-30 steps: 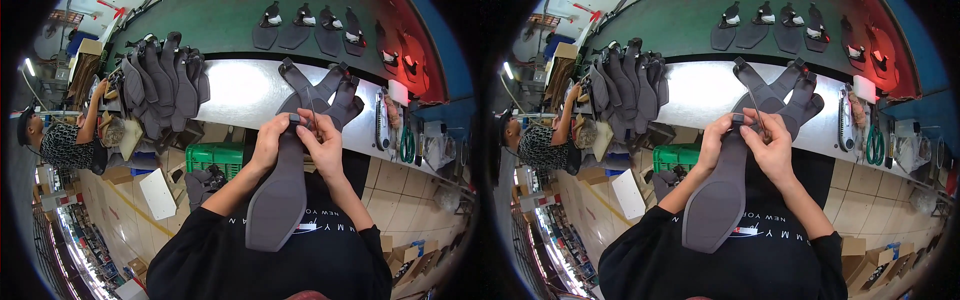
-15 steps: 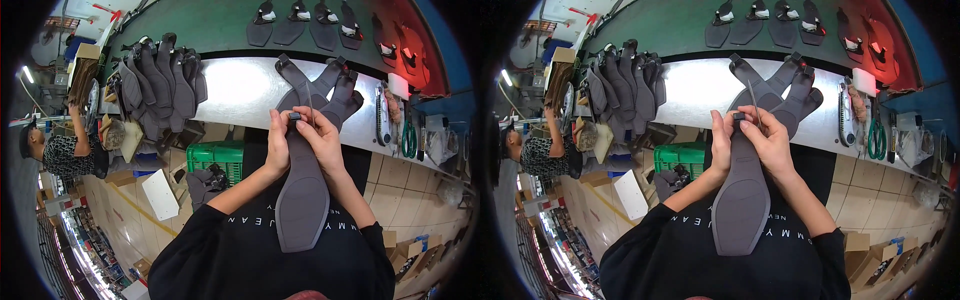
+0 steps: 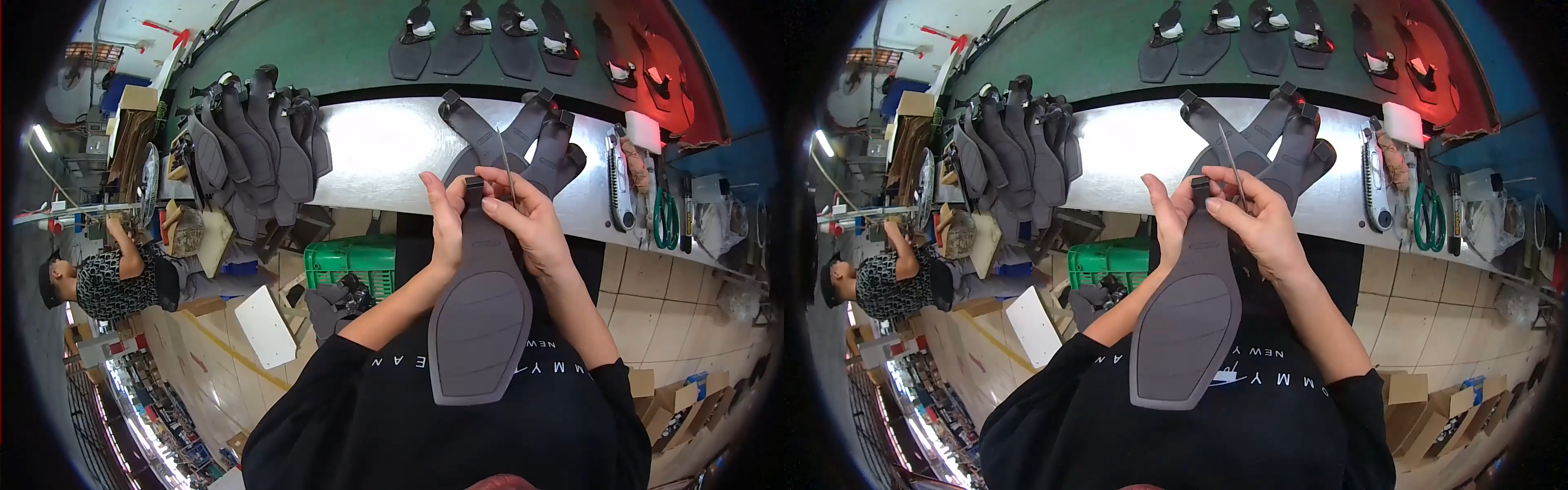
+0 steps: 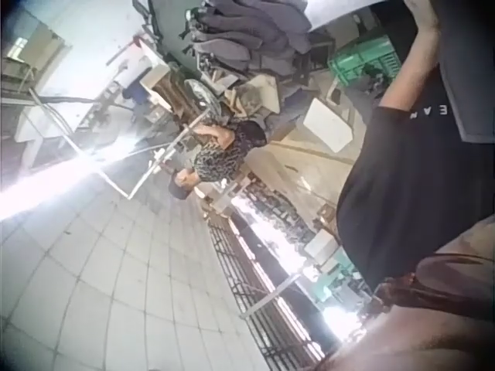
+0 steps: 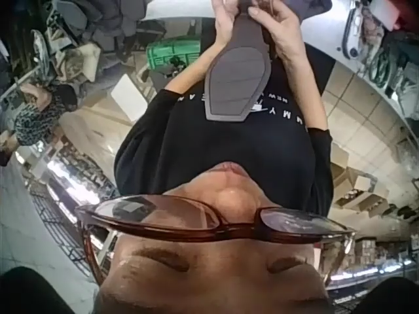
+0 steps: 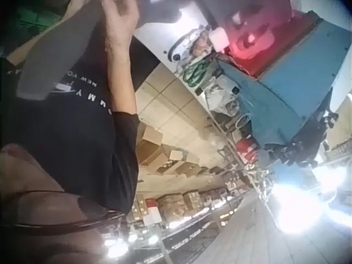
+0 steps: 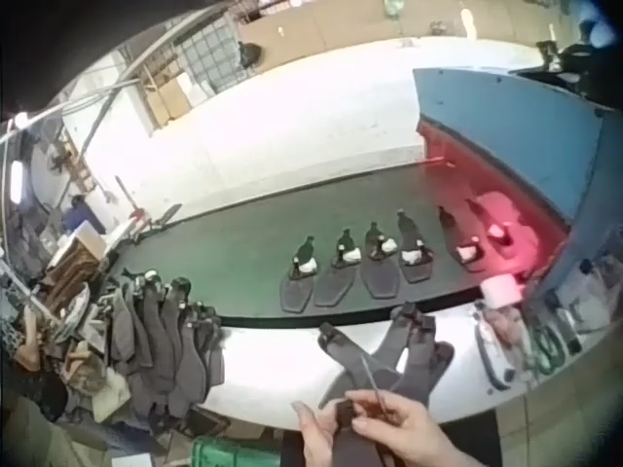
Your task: Assembling and trimming shoe components on a factory production line.
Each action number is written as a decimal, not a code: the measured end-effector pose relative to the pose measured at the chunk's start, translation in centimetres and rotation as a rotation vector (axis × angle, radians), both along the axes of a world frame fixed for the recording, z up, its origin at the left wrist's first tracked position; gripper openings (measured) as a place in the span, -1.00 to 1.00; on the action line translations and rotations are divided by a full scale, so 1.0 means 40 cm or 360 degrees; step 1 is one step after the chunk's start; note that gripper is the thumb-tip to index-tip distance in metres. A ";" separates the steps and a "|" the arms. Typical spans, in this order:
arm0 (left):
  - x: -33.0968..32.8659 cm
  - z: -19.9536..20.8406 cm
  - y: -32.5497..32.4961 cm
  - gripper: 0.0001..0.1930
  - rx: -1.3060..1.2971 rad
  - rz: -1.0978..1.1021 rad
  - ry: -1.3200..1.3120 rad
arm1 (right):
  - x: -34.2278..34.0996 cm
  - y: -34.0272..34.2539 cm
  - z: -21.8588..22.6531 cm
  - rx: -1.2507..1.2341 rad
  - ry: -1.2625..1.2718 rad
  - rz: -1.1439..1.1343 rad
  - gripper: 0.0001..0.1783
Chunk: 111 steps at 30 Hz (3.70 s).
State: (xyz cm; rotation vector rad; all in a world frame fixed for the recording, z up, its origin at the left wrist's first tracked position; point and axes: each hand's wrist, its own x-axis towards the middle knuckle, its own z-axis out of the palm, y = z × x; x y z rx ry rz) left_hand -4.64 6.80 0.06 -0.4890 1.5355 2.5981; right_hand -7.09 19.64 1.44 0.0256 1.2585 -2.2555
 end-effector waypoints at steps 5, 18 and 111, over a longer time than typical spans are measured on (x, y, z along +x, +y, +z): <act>0.006 0.005 0.009 -0.15 -0.0104 -0.0028 0.0025 | -0.004 -0.015 -0.027 0.0212 0.0101 -0.0099 -0.66; 0.016 -0.032 0.034 -0.13 -0.0344 0.0087 0.0246 | -0.001 -0.019 -0.008 0.0200 0.0126 -0.0146 -0.73; -0.026 -0.082 -0.039 -0.14 -0.0948 -0.0037 0.0842 | -0.024 -0.044 -0.015 0.0425 0.0803 -0.0126 -0.79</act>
